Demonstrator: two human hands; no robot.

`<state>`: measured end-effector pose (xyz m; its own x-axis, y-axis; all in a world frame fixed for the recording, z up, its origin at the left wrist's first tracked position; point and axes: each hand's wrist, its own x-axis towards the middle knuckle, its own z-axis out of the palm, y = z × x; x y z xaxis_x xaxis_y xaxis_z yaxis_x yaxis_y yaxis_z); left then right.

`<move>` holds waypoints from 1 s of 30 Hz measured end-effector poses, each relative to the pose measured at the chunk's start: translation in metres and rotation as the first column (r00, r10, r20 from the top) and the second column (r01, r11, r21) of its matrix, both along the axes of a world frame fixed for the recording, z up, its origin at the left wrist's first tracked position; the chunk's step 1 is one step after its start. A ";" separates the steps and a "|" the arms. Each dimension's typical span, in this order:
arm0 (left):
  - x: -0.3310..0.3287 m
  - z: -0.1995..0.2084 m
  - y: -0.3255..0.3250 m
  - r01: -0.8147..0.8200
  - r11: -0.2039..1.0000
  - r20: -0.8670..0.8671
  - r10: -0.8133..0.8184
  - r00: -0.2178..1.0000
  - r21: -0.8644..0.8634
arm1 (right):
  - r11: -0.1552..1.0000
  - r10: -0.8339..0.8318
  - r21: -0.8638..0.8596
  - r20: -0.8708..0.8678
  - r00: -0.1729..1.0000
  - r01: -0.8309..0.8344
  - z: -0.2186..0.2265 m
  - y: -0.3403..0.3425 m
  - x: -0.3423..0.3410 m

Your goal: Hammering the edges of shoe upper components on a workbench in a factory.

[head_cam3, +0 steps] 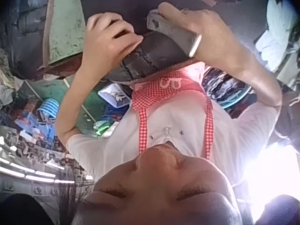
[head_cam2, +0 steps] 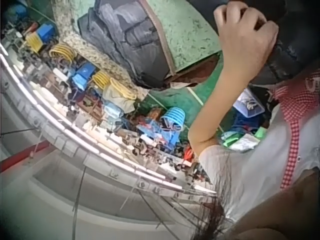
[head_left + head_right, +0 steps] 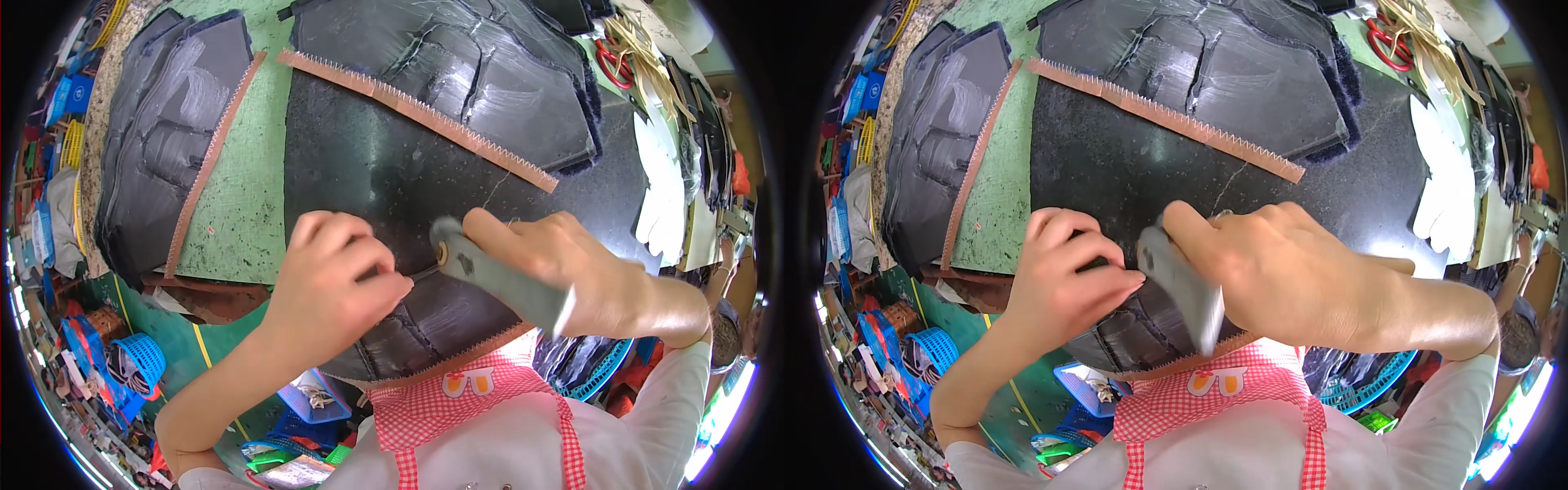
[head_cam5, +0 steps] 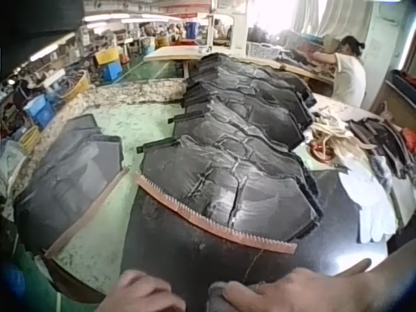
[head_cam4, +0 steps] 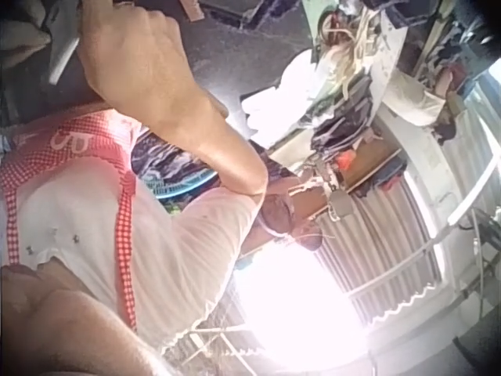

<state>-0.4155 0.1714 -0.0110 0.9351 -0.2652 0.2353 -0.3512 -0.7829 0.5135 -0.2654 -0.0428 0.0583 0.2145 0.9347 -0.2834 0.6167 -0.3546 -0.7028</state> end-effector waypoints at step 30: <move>-0.045 0.004 -0.003 -0.197 0.978 -0.013 0.198 0.980 0.068 | 0.991 0.106 0.080 0.027 0.994 -0.108 -0.012 0.017 -0.037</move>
